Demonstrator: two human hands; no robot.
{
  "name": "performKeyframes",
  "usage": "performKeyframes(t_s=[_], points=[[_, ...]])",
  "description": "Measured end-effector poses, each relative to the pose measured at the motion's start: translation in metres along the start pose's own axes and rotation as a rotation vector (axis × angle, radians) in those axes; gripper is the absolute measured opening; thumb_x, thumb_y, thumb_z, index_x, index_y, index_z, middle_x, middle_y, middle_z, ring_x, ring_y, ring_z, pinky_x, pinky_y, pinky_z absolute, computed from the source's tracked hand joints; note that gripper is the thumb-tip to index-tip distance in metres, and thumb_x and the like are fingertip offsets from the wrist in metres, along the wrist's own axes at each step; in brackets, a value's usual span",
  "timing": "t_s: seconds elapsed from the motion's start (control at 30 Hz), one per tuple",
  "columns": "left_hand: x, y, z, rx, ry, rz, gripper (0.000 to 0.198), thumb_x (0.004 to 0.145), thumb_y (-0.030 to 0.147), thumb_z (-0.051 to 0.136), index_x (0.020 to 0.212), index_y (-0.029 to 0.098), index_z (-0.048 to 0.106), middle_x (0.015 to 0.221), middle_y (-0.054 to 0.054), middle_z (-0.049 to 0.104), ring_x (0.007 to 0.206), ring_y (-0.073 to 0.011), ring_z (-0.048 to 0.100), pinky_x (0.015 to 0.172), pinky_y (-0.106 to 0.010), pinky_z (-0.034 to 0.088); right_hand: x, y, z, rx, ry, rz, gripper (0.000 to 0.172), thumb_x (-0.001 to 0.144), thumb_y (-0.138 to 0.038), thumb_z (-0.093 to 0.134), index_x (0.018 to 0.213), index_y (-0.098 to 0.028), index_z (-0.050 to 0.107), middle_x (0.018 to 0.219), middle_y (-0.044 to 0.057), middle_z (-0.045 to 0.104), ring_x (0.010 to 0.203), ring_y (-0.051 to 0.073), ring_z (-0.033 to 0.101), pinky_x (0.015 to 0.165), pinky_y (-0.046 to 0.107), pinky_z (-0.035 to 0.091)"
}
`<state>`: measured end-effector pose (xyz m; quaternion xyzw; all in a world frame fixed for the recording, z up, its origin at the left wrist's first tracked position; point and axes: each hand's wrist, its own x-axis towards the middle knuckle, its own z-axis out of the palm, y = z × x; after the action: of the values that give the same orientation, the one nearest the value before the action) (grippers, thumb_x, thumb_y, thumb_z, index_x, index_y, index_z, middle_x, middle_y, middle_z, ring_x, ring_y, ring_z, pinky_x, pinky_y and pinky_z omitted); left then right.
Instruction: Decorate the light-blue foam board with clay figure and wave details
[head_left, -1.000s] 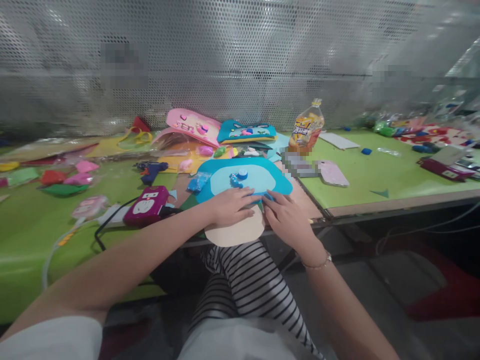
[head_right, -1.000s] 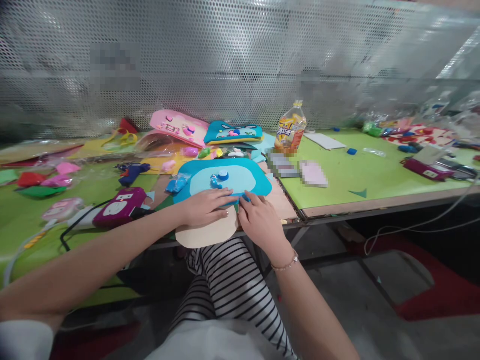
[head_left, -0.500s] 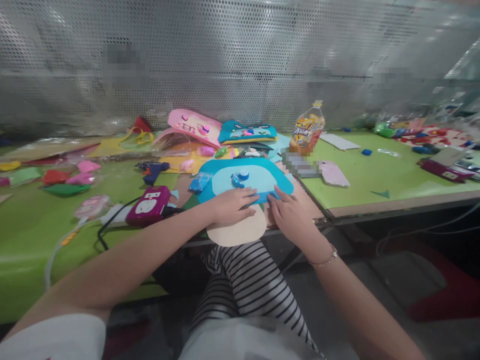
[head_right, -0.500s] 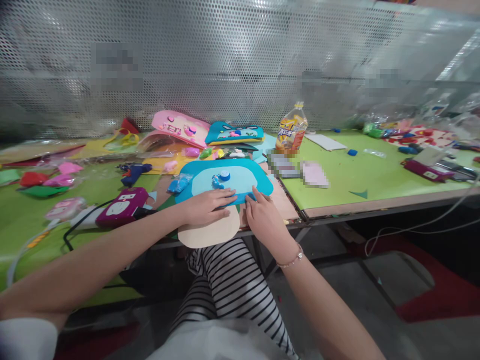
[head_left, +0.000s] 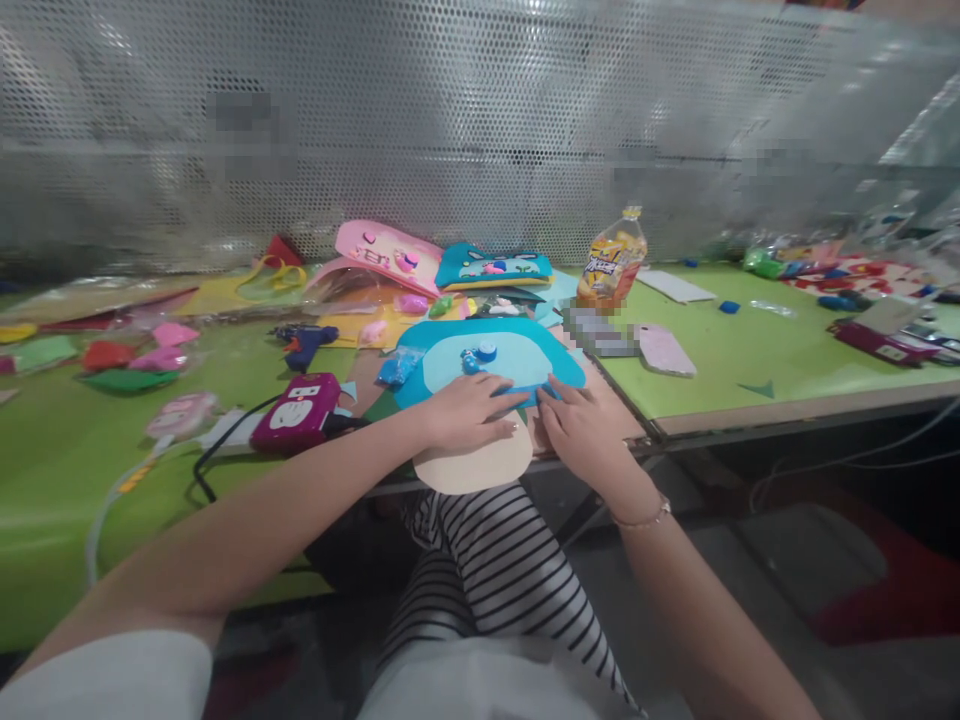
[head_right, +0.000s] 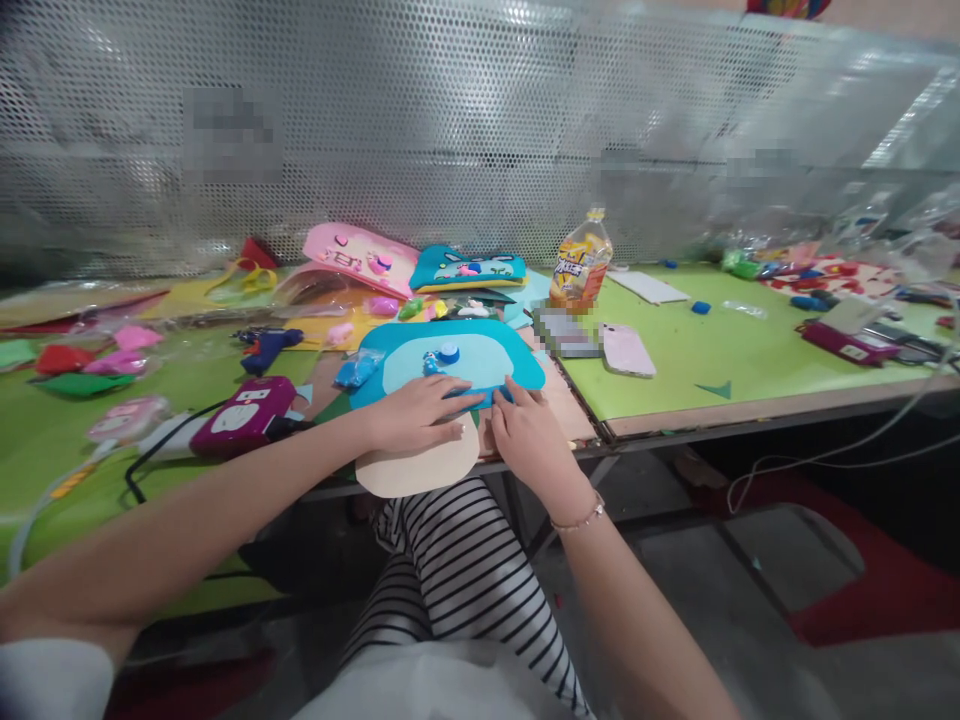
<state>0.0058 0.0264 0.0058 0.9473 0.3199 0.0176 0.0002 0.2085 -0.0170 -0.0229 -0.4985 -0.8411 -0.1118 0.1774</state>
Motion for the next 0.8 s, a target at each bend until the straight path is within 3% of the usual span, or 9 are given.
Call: performKeyframes(t_s=[0.13,0.33,0.47,0.57,0.7,0.8], points=[[0.002,0.002,0.000,0.019,0.002,-0.025,0.055,0.092,0.054,0.027,0.139,0.027,0.037,0.143,-0.008,0.039,0.127,-0.0291,0.037,0.101,-0.043,0.029,-0.001,0.000,0.000,0.031,-0.018,0.032,0.040,0.095,-0.020,0.031,0.119,-0.006,0.060,0.116,0.015,0.065,0.128,0.026,0.042,0.101,0.045,0.034],[0.002,0.000,0.002,-0.001,0.005,-0.018,0.053,0.094,0.050,0.024,0.139,0.026,0.038,0.144,-0.007,0.039,0.128,-0.0259,0.036,0.103,-0.040,0.027,-0.003,0.003,-0.001,0.064,0.027,0.099,0.039,0.096,-0.022,0.030,0.118,-0.016,0.061,0.115,0.011,0.066,0.128,0.023,0.042,0.098,0.044,0.039],[0.001,-0.004,0.003,-0.042,-0.020,-0.031,0.059,0.095,0.049,0.019,0.146,0.021,0.020,0.148,-0.009,0.032,0.132,-0.0244,0.033,0.105,-0.037,0.025,-0.004,-0.002,-0.003,-0.040,0.060,-0.022,0.038,0.095,-0.019,0.029,0.111,-0.013,0.063,0.132,0.014,0.054,0.132,0.030,0.034,0.094,0.050,0.040],[-0.001,-0.006,-0.001,-0.097,-0.035,-0.058,0.063,0.096,0.048,0.015,0.148,0.014,0.009,0.151,-0.011,0.026,0.136,-0.0210,0.028,0.107,-0.032,0.024,-0.005,-0.009,-0.003,-0.064,0.075,-0.051,0.034,0.094,-0.021,0.034,0.110,-0.014,0.063,0.134,0.015,0.052,0.131,0.031,0.036,0.095,0.051,0.039],[-0.006,-0.008,-0.010,-0.122,-0.097,-0.066,0.066,0.093,0.053,0.022,0.147,0.014,0.017,0.152,-0.010,0.024,0.138,-0.0217,0.027,0.107,-0.031,0.027,-0.004,-0.013,-0.001,-0.012,0.081,0.049,0.035,0.092,-0.025,0.037,0.118,-0.018,0.059,0.130,0.014,0.055,0.122,0.028,0.046,0.097,0.047,0.040],[-0.011,-0.016,-0.014,-0.115,-0.054,-0.006,0.065,0.089,0.055,0.038,0.141,0.016,0.034,0.149,-0.010,0.031,0.136,-0.0229,0.031,0.108,-0.033,0.027,-0.005,-0.011,0.001,0.013,0.089,0.070,0.036,0.091,-0.027,0.038,0.120,-0.019,0.057,0.129,0.014,0.055,0.120,0.028,0.048,0.096,0.047,0.041]])
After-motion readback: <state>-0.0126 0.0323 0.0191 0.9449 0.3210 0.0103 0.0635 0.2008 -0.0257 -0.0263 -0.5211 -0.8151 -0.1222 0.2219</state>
